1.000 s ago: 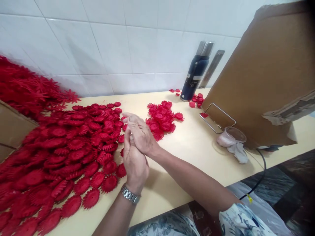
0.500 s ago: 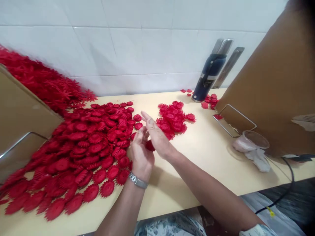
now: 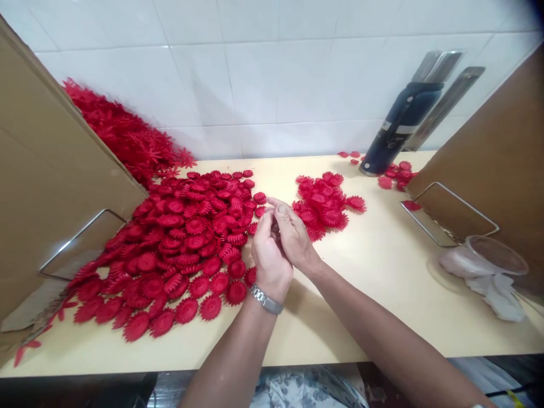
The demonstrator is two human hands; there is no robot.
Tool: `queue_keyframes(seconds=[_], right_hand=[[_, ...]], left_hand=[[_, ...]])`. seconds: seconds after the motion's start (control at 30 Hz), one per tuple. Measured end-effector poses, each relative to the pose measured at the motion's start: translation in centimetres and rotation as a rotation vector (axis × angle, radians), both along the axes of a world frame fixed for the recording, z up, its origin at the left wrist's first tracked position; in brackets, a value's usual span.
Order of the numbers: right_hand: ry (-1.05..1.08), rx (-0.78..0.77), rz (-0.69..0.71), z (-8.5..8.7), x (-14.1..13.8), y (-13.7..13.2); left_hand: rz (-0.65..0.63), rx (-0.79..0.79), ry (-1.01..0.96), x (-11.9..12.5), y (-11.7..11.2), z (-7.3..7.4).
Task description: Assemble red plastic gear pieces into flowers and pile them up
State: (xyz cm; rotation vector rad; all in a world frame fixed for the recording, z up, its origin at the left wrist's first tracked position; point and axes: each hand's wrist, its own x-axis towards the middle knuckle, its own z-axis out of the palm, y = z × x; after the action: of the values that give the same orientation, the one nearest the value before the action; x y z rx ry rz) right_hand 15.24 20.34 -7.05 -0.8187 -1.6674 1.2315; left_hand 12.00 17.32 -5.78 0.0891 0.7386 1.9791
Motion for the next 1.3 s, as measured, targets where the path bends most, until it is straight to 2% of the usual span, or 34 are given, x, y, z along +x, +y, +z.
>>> queue_keyframes(seconds=[0.1,0.2,0.3,0.47,0.6,0.67,0.8,0.9,1.03,1.2,1.3], right_hand=[[-0.026,-0.048,-0.02,0.0,0.2,0.5],[-0.083,-0.081,-0.033,-0.2,0.2,0.6],[-0.138,-0.122,0.011,-0.2,0.1,0.2],[-0.2,-0.232,0.108,1.2,0.8,-2.6],[-0.205,-0.118,0.189,2.0,1.6,-4.6],[-0.183,-0.125,0.098,1.8,1.5,-4.0],[-0.129,-0.166,-0.03,1.1,0.9,-1.2],[-0.155,-0.149,-0.035,0.7,1.0,-0.9],[-0.131,-0.092,0.057,0.1,1.4,-2.4],[-0.042,-0.122,-0.047,-0.3,0.9,-1.2],[-0.048,-0.127,-0.01,-0.4,1.0,-1.5]], left_hand=[[-0.058,0.061,0.078,1.0,-0.7,-0.5],[-0.058,0.053,0.155,1.7,-1.1,-1.3],[-0.045,0.029,0.173,1.6,-0.9,-1.6],[-0.028,-0.014,0.201,-0.2,-0.6,-0.3],[-0.072,-0.139,0.223,-1.1,-0.6,0.8],[-0.097,-0.112,0.237,-0.6,-0.6,0.9],[-0.16,0.08,0.251,1.0,-0.5,0.2],[-0.153,0.07,0.266,1.2,-0.7,-0.3],[-0.121,0.012,0.175,0.3,-0.7,-0.3],[-0.16,0.087,0.134,0.5,-0.5,0.2],[-0.143,0.08,0.087,0.7,-0.5,0.1]])
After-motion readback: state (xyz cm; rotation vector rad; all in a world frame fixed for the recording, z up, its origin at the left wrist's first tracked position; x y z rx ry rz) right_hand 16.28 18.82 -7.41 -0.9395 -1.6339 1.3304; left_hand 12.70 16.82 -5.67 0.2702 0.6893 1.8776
